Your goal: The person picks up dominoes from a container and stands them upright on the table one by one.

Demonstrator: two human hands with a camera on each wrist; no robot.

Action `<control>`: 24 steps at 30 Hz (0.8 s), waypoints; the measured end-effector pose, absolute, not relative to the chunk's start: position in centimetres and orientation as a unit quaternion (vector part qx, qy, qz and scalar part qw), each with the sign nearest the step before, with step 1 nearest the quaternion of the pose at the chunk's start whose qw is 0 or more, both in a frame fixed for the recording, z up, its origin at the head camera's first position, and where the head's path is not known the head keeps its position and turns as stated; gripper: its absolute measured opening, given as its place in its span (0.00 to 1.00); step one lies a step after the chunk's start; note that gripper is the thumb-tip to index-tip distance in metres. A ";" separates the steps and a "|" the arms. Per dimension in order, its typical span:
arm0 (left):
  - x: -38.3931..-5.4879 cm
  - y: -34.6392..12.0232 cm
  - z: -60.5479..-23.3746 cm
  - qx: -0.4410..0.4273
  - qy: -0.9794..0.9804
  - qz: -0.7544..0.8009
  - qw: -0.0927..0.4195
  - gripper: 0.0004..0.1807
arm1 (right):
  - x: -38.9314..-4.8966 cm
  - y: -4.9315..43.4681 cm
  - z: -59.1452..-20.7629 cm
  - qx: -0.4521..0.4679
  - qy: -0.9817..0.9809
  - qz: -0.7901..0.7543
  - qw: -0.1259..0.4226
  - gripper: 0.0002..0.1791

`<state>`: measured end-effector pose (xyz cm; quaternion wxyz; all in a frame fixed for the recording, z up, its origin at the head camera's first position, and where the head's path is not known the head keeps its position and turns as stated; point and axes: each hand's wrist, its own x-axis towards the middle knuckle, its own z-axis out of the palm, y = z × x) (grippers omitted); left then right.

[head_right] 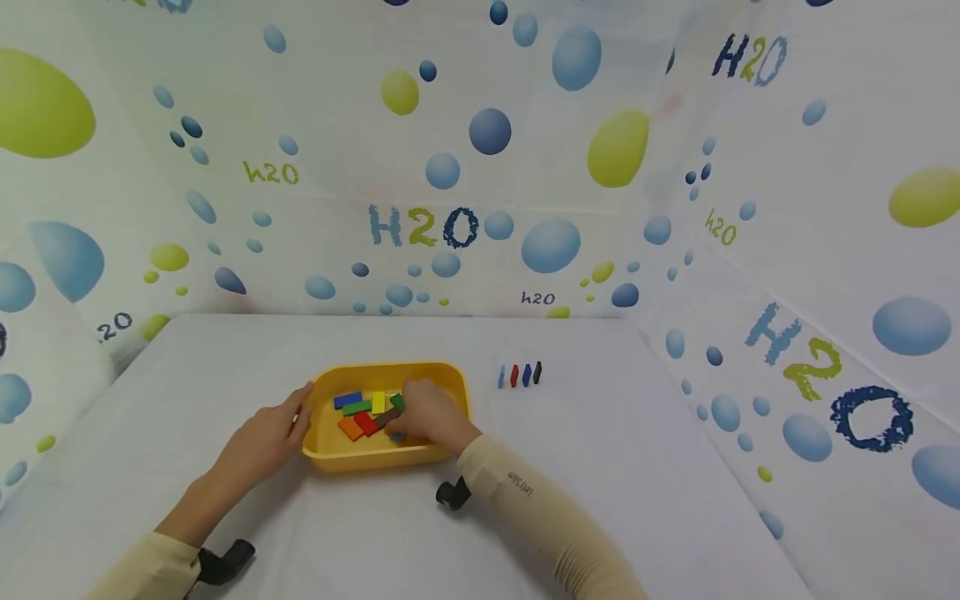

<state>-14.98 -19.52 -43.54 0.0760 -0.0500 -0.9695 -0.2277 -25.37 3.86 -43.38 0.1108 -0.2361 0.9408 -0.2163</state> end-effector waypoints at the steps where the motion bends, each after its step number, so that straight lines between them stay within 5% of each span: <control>1: -15.0 -19.5 -43.5 -0.050 -0.969 -0.229 0.077 0.29 | -25.4 3.8 -43.5 -0.239 0.941 -0.213 0.110 0.21; 24: -14.9 -19.6 -43.8 -0.045 -0.970 -0.227 0.079 0.29 | -25.2 5.8 -41.9 -0.251 0.900 -0.334 0.125 0.07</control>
